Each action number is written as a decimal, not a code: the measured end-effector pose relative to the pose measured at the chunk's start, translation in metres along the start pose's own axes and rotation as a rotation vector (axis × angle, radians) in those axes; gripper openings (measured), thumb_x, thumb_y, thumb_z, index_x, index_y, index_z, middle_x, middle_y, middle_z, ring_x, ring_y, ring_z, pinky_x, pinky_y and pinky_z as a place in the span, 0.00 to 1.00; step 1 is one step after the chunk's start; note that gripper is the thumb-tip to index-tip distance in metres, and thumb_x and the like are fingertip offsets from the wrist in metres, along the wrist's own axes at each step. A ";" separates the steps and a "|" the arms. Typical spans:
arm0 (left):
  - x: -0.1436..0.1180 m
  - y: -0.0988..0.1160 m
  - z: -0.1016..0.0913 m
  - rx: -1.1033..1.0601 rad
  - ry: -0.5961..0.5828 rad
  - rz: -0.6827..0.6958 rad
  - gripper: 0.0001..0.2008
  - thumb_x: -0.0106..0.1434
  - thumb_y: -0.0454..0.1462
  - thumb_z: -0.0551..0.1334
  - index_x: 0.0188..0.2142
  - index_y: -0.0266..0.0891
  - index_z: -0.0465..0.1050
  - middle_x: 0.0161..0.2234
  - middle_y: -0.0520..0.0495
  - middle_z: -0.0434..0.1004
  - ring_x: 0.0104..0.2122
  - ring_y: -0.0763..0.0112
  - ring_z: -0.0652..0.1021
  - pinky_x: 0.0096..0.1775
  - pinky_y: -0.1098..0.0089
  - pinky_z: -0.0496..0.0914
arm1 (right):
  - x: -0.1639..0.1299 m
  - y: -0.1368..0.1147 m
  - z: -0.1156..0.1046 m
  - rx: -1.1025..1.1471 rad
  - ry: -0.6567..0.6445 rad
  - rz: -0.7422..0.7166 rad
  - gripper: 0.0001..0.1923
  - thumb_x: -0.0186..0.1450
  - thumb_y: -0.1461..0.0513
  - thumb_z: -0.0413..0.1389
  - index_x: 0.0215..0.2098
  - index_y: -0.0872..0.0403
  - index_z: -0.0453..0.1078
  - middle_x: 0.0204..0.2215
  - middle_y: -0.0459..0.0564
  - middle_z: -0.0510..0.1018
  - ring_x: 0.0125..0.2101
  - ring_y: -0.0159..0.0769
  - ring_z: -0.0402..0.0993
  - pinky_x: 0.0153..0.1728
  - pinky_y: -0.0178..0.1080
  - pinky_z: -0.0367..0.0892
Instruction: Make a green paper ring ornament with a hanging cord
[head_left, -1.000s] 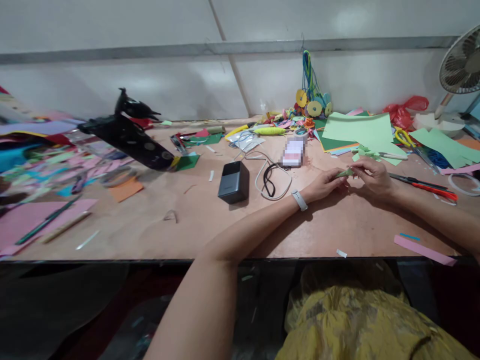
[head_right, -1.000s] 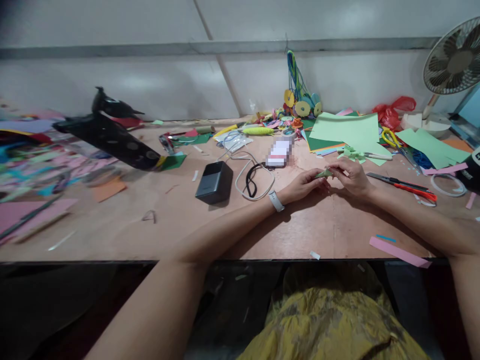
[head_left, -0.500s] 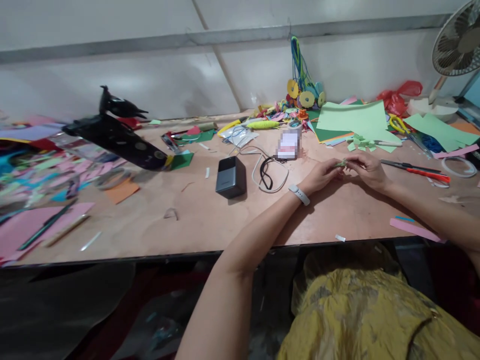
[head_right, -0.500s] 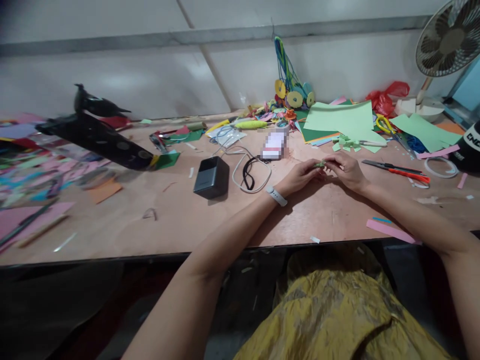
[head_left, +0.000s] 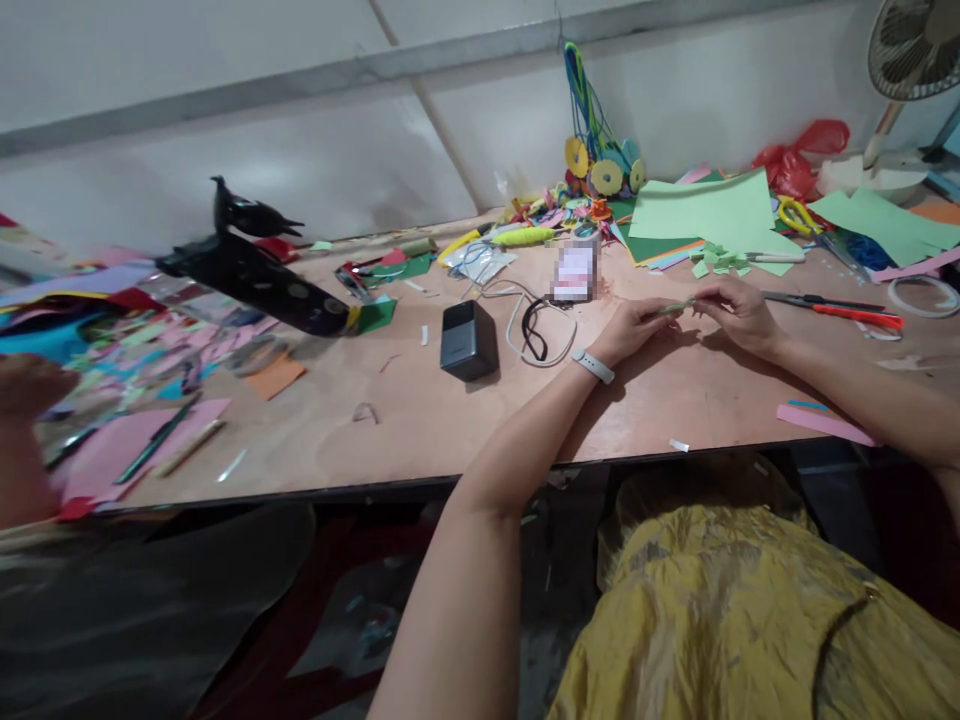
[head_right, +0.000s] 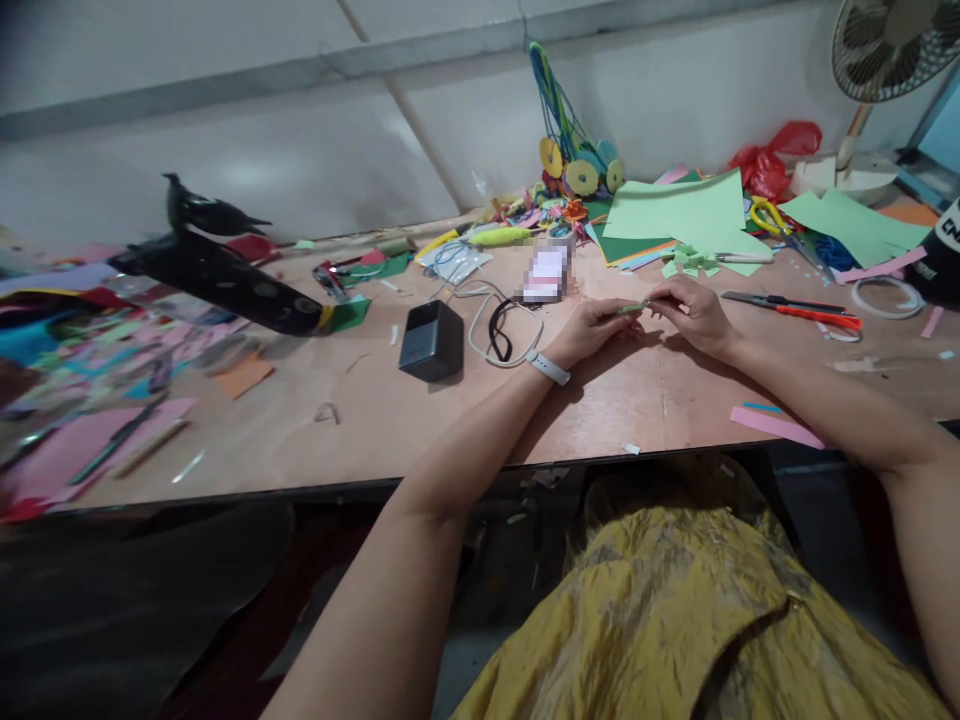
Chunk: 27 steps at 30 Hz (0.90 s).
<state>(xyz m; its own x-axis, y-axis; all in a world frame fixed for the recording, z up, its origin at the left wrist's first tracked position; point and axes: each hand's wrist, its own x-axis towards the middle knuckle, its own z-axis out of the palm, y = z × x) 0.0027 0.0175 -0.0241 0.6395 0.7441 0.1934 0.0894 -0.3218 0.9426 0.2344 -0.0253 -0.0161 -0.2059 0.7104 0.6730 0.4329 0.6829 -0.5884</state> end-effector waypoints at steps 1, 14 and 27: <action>0.000 0.000 0.000 0.007 0.003 0.004 0.20 0.70 0.45 0.66 0.54 0.32 0.80 0.42 0.40 0.86 0.37 0.70 0.84 0.43 0.66 0.80 | 0.000 0.000 -0.001 0.001 -0.001 -0.013 0.07 0.72 0.54 0.62 0.41 0.48 0.80 0.36 0.50 0.84 0.37 0.41 0.79 0.42 0.46 0.76; 0.000 -0.002 0.000 -0.028 -0.044 0.070 0.16 0.71 0.40 0.66 0.53 0.32 0.81 0.42 0.40 0.87 0.36 0.72 0.84 0.43 0.68 0.79 | -0.002 0.001 -0.003 0.005 -0.026 -0.096 0.09 0.74 0.53 0.60 0.42 0.47 0.80 0.36 0.51 0.83 0.37 0.41 0.79 0.41 0.46 0.76; -0.003 0.002 0.000 -0.008 -0.062 0.069 0.16 0.74 0.39 0.63 0.56 0.34 0.79 0.43 0.40 0.87 0.39 0.71 0.86 0.42 0.71 0.79 | -0.003 0.000 -0.003 -0.055 -0.014 -0.151 0.08 0.75 0.55 0.59 0.43 0.48 0.79 0.35 0.50 0.84 0.37 0.41 0.81 0.41 0.45 0.78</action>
<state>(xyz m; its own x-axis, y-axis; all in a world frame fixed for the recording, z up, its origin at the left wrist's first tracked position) 0.0016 0.0148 -0.0232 0.6900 0.6826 0.2405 0.0376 -0.3657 0.9300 0.2375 -0.0278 -0.0165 -0.2845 0.6027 0.7455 0.4434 0.7722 -0.4551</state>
